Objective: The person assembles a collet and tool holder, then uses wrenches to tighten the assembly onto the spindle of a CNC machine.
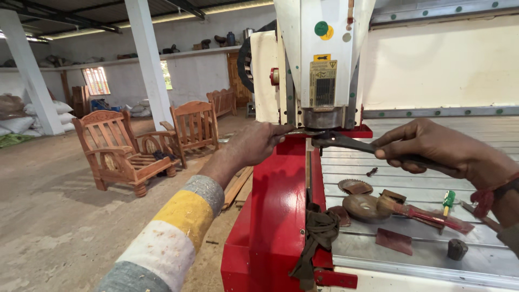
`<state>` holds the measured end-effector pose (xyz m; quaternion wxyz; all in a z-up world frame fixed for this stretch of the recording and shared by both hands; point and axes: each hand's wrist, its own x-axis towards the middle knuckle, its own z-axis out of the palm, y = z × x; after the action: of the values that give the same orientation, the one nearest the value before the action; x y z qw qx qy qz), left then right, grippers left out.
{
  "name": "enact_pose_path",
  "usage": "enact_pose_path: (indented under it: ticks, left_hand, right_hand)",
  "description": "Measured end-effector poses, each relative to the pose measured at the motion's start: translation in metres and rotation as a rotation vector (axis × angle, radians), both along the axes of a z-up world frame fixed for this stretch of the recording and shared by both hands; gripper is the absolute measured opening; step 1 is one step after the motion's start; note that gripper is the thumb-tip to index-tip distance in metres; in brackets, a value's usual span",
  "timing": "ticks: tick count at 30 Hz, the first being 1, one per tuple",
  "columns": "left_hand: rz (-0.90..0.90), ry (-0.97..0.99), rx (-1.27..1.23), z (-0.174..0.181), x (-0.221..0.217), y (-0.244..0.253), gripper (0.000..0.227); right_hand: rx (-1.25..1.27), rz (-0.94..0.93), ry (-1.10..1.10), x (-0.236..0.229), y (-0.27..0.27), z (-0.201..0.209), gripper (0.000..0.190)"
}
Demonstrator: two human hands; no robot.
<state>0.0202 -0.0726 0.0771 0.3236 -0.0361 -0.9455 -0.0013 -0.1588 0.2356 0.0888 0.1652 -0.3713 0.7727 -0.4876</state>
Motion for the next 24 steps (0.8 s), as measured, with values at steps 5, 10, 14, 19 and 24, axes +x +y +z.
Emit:
enact_pose_path:
  ticks: [5, 10, 14, 19, 24]
  left_hand:
    - [0.031, -0.037, 0.011, 0.002, 0.001, 0.003, 0.04]
    - [0.109, -0.053, 0.001, 0.003, 0.002, 0.008, 0.039]
    - [0.111, -0.051, 0.006, 0.004, 0.003, 0.011, 0.04]
    - [0.132, -0.079, 0.03, 0.006, 0.006, 0.012, 0.041]
    - [0.084, -0.035, 0.031, 0.003, 0.003, 0.009, 0.039]
  right_hand:
    - [0.024, 0.042, -0.022, -0.008, 0.006, 0.006, 0.039]
    - [0.088, -0.002, 0.022, -0.008, 0.005, 0.01, 0.039]
    - [0.066, 0.089, 0.004, -0.013, 0.003, 0.001, 0.036]
    - [-0.004, 0.079, -0.095, -0.023, -0.001, -0.006, 0.037]
    - [-0.019, 0.105, -0.088, -0.022, -0.001, -0.009, 0.035]
